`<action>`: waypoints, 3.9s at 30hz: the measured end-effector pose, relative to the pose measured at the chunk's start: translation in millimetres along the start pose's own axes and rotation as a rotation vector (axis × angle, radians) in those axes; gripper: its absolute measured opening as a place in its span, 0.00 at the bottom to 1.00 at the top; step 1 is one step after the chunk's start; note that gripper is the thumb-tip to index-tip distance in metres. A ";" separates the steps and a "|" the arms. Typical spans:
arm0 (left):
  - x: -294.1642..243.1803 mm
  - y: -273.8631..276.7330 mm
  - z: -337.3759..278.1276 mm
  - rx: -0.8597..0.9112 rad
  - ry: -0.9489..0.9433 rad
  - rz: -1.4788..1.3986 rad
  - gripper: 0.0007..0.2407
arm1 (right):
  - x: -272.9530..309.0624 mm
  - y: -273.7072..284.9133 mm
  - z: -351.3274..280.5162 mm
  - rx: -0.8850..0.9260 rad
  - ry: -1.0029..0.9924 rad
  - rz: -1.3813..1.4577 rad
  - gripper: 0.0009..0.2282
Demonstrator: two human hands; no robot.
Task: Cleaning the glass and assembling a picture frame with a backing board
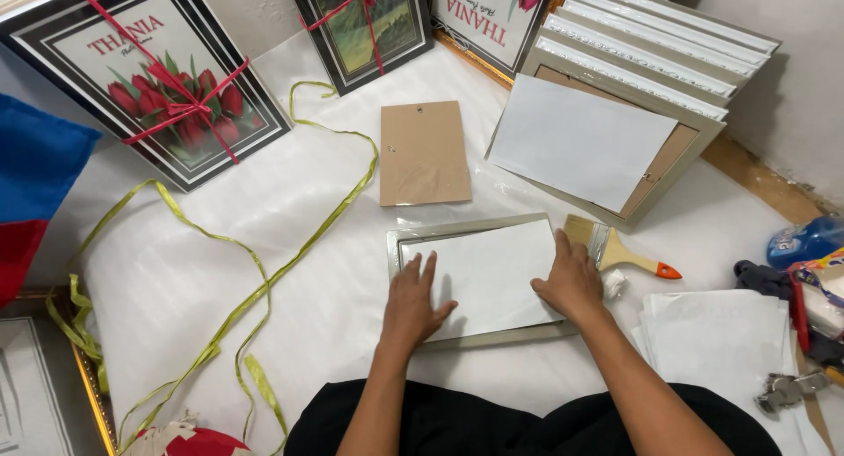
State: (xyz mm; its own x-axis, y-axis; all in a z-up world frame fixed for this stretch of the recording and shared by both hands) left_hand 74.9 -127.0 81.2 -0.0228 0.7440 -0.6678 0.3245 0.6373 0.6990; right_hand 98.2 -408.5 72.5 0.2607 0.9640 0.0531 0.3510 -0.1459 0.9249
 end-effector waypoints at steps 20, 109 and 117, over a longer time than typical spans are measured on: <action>29.8 5.1 12.6 0.179 0.214 0.095 0.45 | 42.4 -24.8 -23.5 0.323 0.326 -0.264 0.43; 17.5 41.2 142.3 -0.284 -0.081 -0.083 0.20 | 53.7 -21.0 -16.9 0.310 0.318 -0.245 0.36; 18.9 42.5 229.7 -0.148 0.033 0.427 0.25 | 58.4 -15.2 -18.4 0.354 0.331 -0.223 0.35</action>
State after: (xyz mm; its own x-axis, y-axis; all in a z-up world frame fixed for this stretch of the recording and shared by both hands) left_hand 305.5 -132.0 39.5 0.0531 0.9508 -0.3053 0.1728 0.2924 0.9406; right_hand 91.6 -345.9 68.4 -0.1321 0.9905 0.0386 0.6621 0.0592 0.7470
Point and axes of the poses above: each hand's wrist, its own z-axis towards the middle knuckle, its own y-axis out of the back of the hand, x = y × z, the point moved 6 cm from there along z, towards the middle knuckle, and after that the axes turned 15 degrees about -z, right-handed, at the moved point
